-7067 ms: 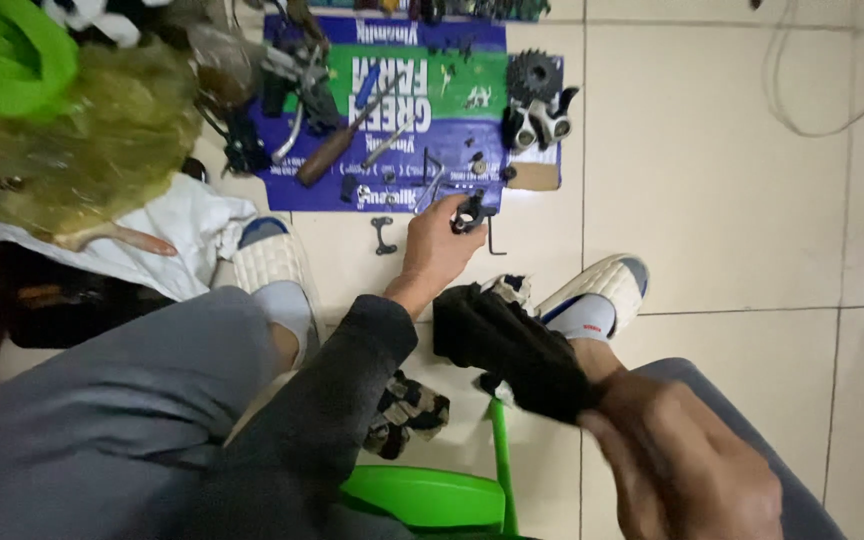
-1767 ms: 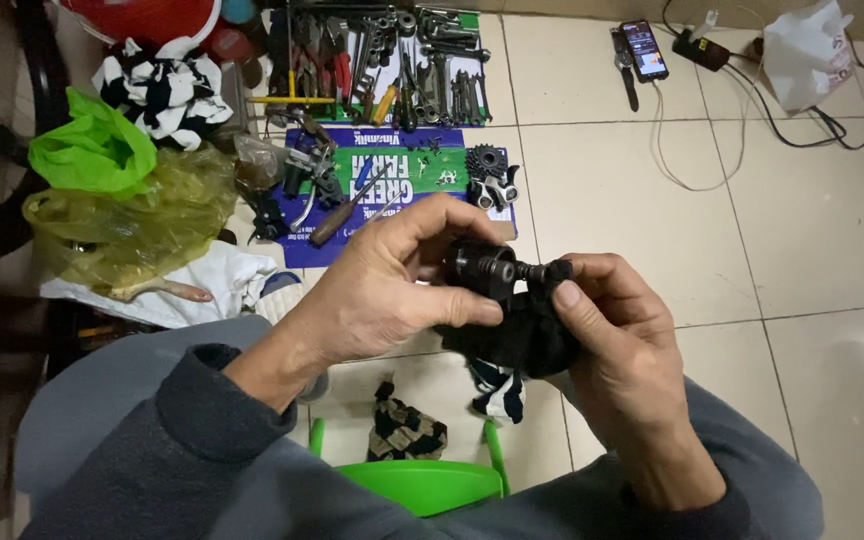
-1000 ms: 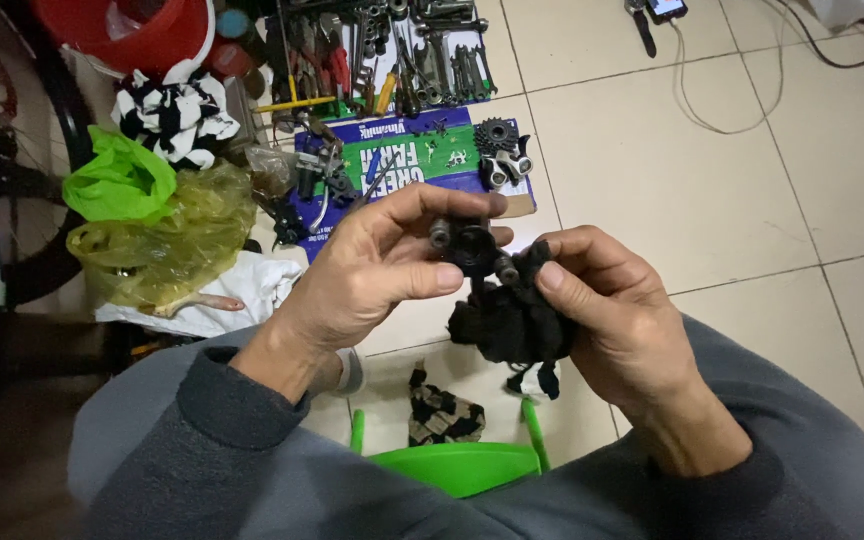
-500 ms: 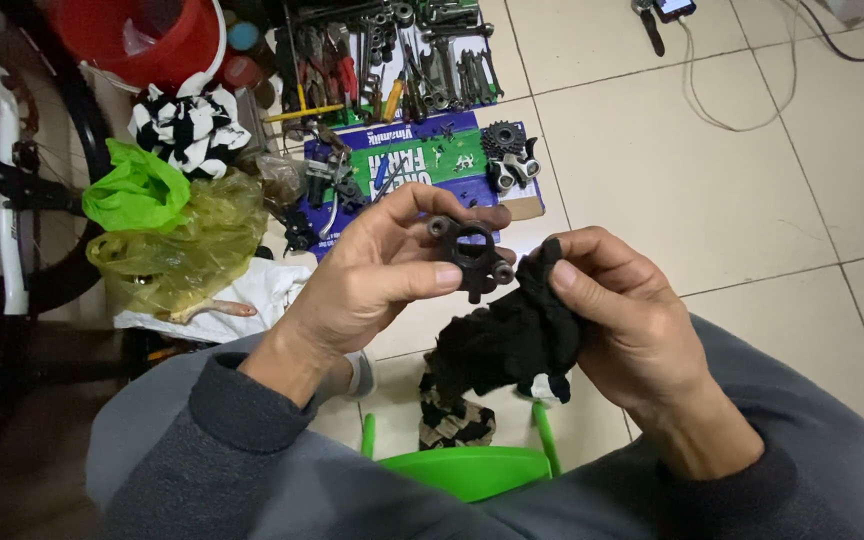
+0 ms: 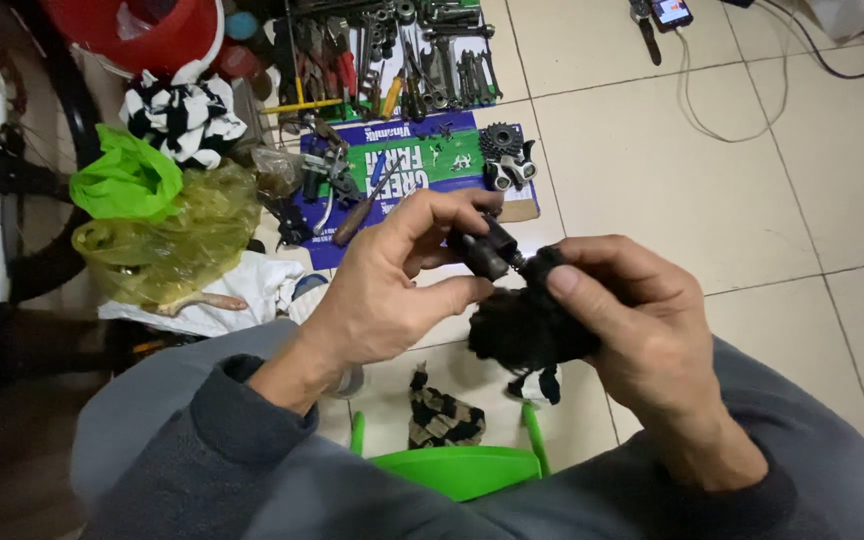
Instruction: The person sits on the floor and cleans a small black bicycle part using a black cloth. They then pick up a metal bicycle part and wipe it with a patterned cloth. The person handles the parts one at a time, turning them over to clean different sides.
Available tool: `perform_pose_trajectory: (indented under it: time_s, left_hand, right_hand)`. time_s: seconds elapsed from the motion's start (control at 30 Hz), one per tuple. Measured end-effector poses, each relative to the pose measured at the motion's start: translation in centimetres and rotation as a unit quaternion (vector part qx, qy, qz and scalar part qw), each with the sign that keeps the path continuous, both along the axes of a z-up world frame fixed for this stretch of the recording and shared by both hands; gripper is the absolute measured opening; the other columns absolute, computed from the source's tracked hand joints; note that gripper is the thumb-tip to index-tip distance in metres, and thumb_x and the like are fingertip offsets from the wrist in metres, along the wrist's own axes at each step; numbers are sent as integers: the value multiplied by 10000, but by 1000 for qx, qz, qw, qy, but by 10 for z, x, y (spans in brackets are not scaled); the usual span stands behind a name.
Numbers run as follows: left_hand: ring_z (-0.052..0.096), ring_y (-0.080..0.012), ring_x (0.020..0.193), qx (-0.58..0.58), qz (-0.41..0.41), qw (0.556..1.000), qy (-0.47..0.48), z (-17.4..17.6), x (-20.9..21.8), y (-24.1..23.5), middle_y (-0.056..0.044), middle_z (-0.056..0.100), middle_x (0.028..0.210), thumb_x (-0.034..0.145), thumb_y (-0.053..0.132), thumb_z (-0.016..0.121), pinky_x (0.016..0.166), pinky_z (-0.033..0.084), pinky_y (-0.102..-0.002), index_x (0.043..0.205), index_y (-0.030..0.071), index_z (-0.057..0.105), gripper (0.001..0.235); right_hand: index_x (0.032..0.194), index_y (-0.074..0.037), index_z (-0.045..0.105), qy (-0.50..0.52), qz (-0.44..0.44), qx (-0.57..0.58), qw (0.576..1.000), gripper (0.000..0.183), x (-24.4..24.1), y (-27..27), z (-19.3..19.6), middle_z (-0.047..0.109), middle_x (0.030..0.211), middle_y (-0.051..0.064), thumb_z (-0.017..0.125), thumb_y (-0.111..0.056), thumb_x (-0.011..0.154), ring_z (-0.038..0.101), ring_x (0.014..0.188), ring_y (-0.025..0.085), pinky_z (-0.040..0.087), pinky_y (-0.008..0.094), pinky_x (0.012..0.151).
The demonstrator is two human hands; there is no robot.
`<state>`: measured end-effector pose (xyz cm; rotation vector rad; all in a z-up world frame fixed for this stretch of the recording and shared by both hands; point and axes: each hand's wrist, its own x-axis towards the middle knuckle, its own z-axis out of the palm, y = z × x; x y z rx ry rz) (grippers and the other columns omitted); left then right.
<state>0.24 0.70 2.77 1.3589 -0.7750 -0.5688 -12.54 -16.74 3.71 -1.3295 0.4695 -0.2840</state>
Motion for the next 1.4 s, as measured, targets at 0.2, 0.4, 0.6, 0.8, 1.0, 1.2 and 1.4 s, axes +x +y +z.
perform_pose_trajectory:
  time_s: [0.2,0.4,0.6,0.8,1.0,1.2,1.4]
  left_hand:
    - [595,-295,1367,30,12,984,-177,2,-5,-1,-160,606,1419,872,-24,679,1126,514,-361,1154,145,546,355]
    - [597,-357,1361,3,-12,959,-282,-5,-3,1,-215,545,1457,892,-105,656,1198,464,-388,1230,81,520,409]
    - [610,-423,1334,-29,-14,932,-361,-6,-1,0,-314,530,1425,902,-163,695,1178,492,-435,1212,14,551,385]
    - [598,-431,1342,-34,0,927,-373,-9,-2,-2,-323,548,1409,907,-145,715,1172,500,-451,1236,23,551,404]
    - [660,-417,1259,-49,14,920,-390,-7,-1,-3,-283,557,1391,898,-154,699,1081,574,-446,1229,36,552,409]
    - [672,-408,1244,-40,38,903,-425,-9,4,-5,-278,580,1369,896,-102,741,1091,570,-441,1202,19,590,362]
    - [649,-263,1167,47,92,965,-240,7,8,0,-56,650,1239,879,135,766,1020,535,-384,1173,183,567,358]
  right_hand:
    - [1054,2,713,22,66,-94,993,156,-4,1,0,690,822,83,663,-79,930,643,637,161,624,307,514]
    - [1051,4,749,50,94,-41,993,170,-1,-8,-10,722,831,112,697,-59,902,659,657,172,555,273,543]
    - [1016,21,730,37,73,76,994,127,-2,-11,-15,723,858,96,706,7,892,656,738,161,523,246,671]
    - [1046,16,729,19,83,135,987,150,-4,-17,-18,718,866,99,687,-33,911,639,748,178,494,267,695]
    - [1050,20,703,-28,76,144,986,140,-7,-13,-15,674,856,113,658,-26,925,596,739,192,469,302,674]
    - [1066,-31,705,-56,58,90,993,156,-7,-22,-18,711,985,97,697,-55,913,658,837,188,537,300,776]
    - [1118,-77,669,5,8,29,1000,168,4,-28,-3,662,933,36,686,-142,964,623,790,135,563,253,783]
